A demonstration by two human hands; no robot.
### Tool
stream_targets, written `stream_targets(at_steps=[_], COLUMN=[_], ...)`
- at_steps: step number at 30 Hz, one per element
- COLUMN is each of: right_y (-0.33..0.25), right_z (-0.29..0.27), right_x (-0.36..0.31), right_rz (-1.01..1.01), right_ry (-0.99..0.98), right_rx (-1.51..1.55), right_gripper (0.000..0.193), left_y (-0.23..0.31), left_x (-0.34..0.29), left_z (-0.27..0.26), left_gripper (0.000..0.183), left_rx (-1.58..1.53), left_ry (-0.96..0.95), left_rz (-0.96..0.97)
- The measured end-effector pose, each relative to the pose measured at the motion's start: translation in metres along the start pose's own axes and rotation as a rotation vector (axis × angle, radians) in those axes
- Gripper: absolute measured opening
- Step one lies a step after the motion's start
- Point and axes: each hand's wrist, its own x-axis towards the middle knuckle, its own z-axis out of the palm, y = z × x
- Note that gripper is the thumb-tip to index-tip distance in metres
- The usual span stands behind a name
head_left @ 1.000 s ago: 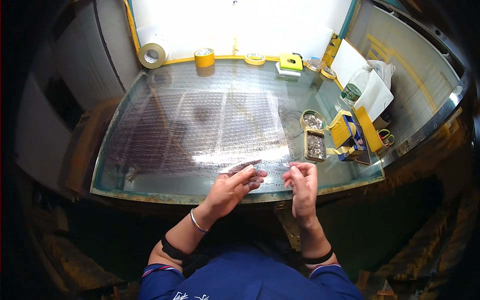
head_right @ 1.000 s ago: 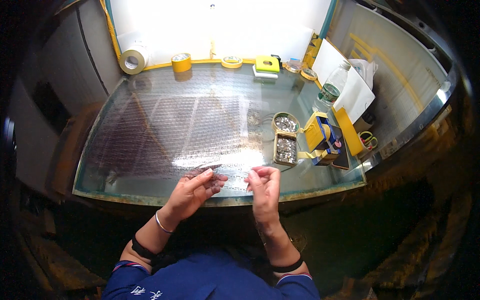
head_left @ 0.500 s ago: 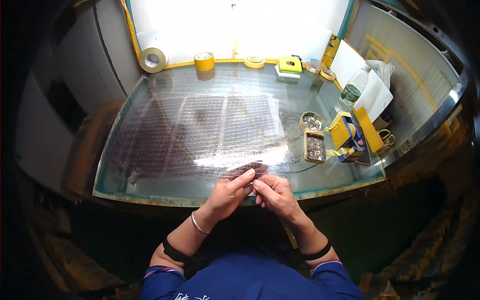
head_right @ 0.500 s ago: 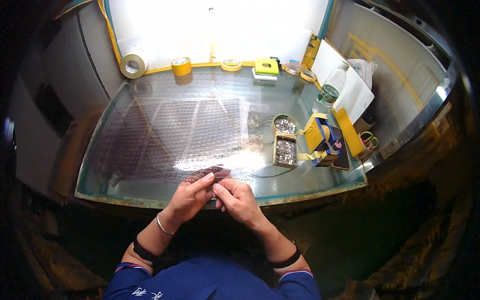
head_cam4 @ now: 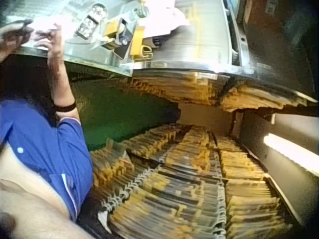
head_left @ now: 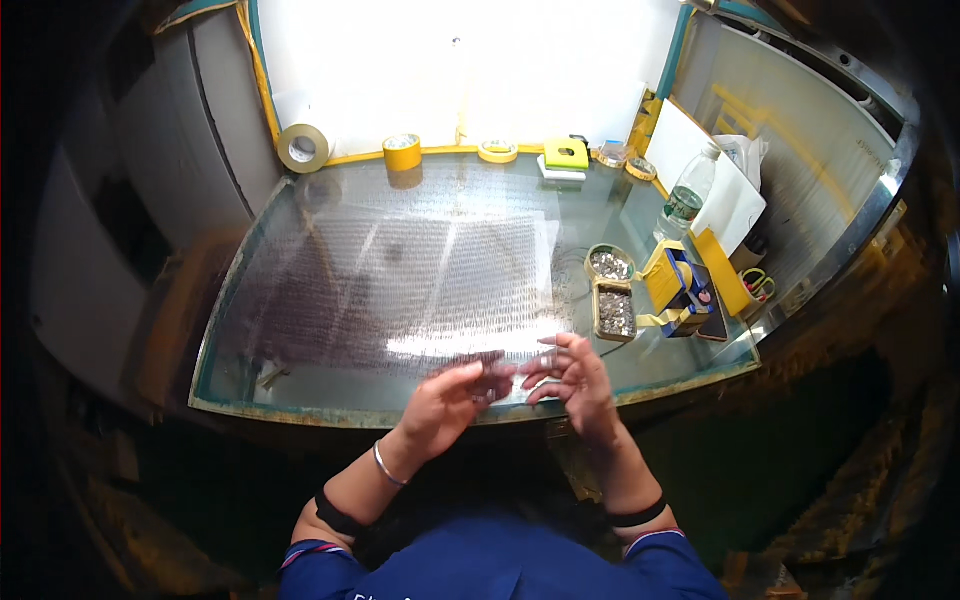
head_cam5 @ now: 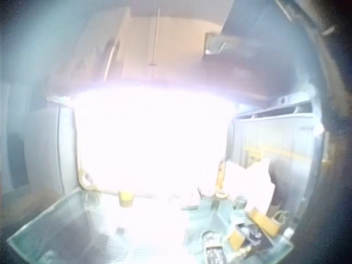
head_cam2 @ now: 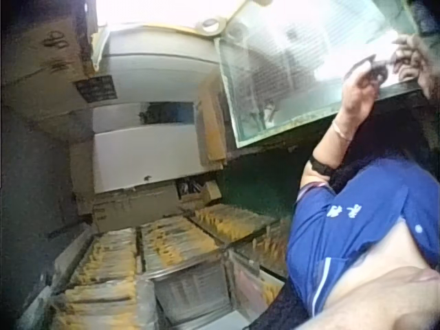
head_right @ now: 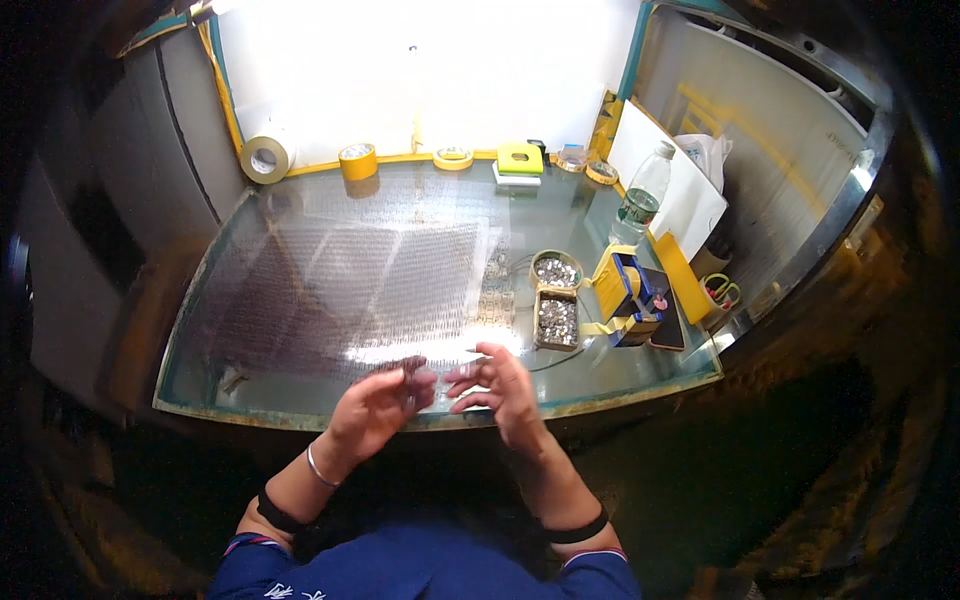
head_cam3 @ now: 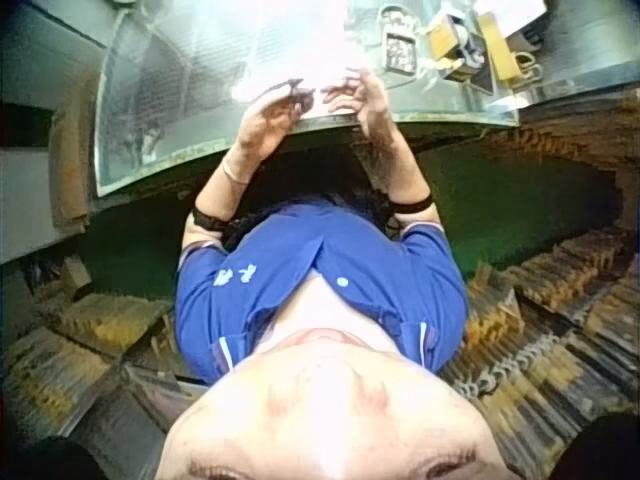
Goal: Inspecting a metal stencil and small metal components on a light-table.
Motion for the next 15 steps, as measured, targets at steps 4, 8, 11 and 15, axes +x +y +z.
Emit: stream_targets(at_steps=[4, 8, 11, 15], right_y=[-0.031, -0.041, -0.029, -0.014], right_z=[-0.028, -0.059, -0.063, -0.064], right_x=[0.013, 0.030, 0.038, 0.042], right_rz=[-0.011, -0.003, -0.124, -0.300], right_ry=[0.162, 0.256, 0.290, 0.343], right_rx=[0.088, -0.074, -0.216, -0.430], right_gripper=[0.058, 0.050, 0.043, 0.039], left_y=[-0.002, -0.023, -0.034, -0.038], left_x=[-0.022, -0.033, -0.035, -0.035], left_z=[-0.001, -0.004, -0.008, -0.003], left_gripper=[0.040, 0.046, 0.047, 0.045], left_rx=[0.099, 0.107, 0.111, 0.101], left_ry=[-0.171, -0.297, -0.304, -0.242], left_rz=[-0.213, -0.492, -0.607, -0.617])
